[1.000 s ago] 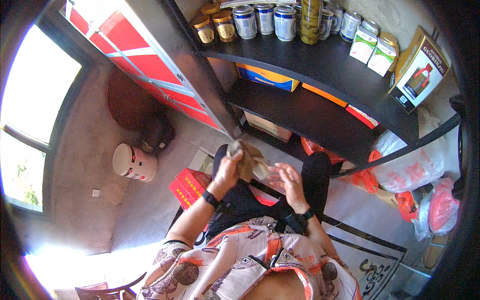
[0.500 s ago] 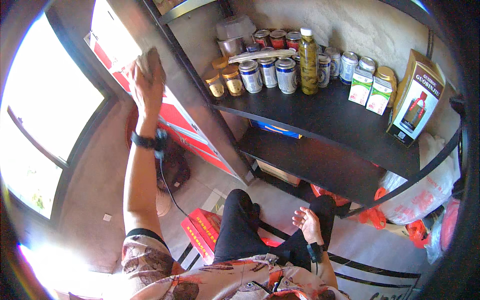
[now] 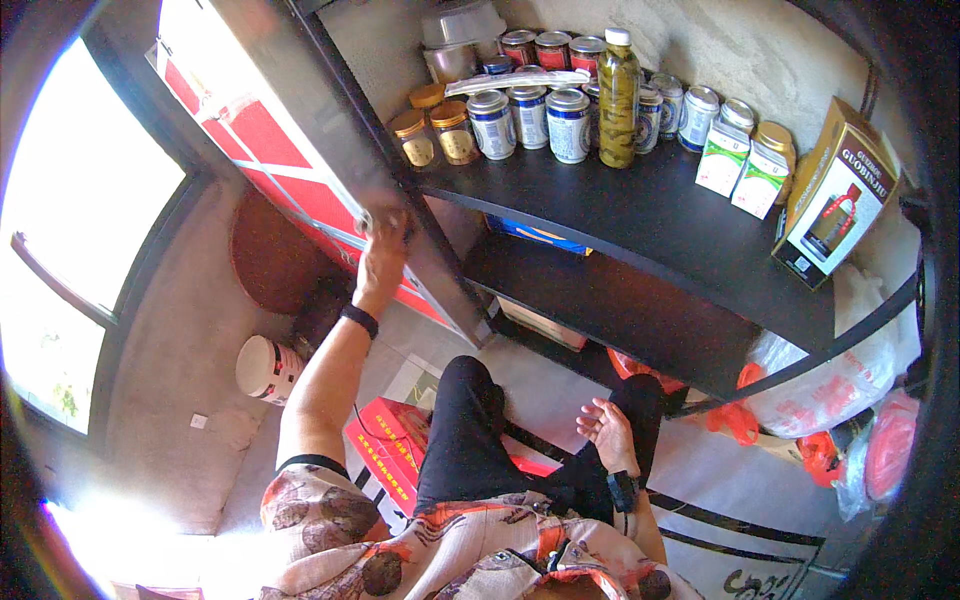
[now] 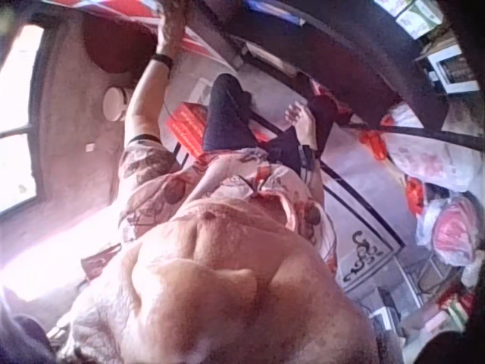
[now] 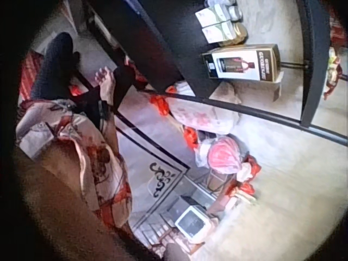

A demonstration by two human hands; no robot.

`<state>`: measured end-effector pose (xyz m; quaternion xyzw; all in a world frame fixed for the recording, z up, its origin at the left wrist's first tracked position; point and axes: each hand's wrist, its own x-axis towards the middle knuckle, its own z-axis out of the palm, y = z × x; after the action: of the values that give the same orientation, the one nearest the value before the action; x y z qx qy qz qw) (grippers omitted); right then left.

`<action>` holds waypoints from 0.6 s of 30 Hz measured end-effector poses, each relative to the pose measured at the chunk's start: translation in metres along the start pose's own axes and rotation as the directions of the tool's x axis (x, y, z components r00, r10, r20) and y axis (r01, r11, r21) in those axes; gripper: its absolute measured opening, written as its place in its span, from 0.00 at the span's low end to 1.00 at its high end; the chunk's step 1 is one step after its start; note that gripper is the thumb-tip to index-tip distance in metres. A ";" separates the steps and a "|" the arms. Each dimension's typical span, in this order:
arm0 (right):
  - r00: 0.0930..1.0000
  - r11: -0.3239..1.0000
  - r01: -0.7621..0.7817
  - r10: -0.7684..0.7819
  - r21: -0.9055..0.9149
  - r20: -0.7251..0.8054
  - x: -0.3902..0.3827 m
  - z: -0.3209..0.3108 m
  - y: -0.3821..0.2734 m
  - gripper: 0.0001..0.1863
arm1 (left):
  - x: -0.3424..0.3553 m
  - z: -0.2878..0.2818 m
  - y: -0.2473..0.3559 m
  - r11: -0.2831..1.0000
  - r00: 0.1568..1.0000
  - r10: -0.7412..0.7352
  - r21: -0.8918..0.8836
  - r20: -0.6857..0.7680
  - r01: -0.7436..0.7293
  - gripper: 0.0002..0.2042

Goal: The person wipes a shelf with a cloth, then picks up and places back several jars, cans, and boxes. They open and close a small jar, wipe the shelf again, and move a red box to a lower shelf before wiping that area.

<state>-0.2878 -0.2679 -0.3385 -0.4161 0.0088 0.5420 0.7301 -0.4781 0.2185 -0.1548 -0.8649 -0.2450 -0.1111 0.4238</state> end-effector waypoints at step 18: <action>0.999 0.999 -0.032 0.032 0.044 -0.003 0.023 0.001 0.015 0.18 | 0.160 -0.177 -0.220 0.964 0.835 -0.212 0.031 -0.507 0.263 0.23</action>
<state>-0.2907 -0.2477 -0.3573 -0.4011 0.0288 0.5525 0.7301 -0.4522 0.2467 0.1673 -0.7473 -0.2377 -0.3703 0.4979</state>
